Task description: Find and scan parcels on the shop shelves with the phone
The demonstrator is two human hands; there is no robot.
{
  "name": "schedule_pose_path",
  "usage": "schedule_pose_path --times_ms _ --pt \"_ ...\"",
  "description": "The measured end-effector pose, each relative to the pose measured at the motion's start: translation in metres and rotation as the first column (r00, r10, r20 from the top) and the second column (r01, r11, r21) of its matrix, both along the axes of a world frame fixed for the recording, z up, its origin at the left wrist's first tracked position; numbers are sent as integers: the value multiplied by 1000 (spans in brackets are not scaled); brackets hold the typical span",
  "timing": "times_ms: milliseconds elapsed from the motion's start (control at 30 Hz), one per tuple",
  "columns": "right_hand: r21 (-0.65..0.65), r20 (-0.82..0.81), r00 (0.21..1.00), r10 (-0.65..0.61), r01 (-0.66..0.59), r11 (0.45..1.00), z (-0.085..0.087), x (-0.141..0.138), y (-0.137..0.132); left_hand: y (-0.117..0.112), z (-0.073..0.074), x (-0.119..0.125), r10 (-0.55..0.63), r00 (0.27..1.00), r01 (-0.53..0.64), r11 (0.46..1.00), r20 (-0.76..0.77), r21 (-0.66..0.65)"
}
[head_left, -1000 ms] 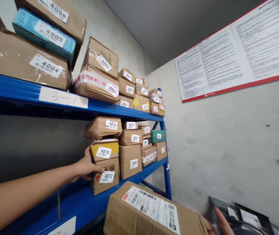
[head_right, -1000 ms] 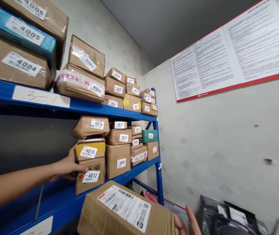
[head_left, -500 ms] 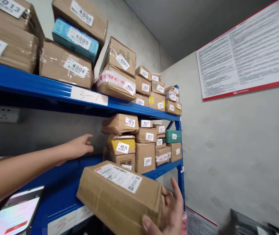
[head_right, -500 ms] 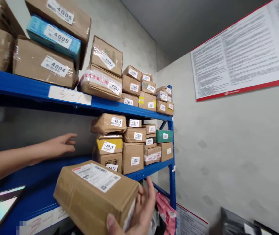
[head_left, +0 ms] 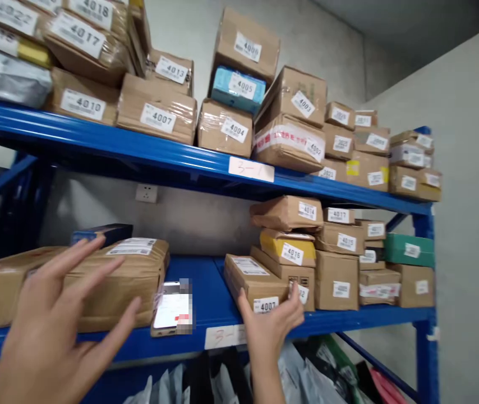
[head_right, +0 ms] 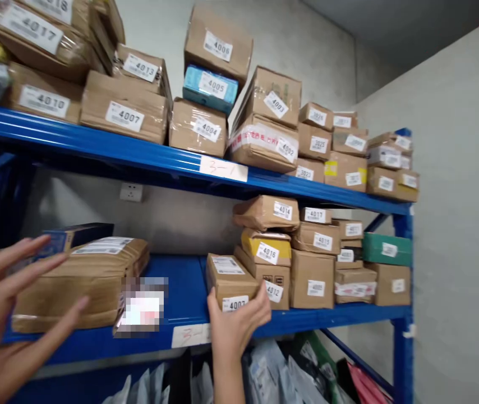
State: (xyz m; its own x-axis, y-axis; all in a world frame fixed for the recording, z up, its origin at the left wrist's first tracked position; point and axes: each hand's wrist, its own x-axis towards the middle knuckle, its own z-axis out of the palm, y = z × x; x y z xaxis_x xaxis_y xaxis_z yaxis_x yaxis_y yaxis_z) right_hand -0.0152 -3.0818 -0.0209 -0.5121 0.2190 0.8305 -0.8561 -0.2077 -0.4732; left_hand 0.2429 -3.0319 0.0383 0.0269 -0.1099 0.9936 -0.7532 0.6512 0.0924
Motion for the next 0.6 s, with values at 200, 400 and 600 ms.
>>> schedule_pose_path --times_ms 200,400,600 --pt "514 -260 822 506 -326 794 6 80 24 -39 -22 23 128 988 -129 992 82 10" --pt "980 -103 839 535 -8 201 52 117 22 -73 -34 49 211 948 -218 976 237 7" --pt "990 116 811 573 -47 -134 84 101 12 -89 -37 60 186 924 -160 982 335 -104"
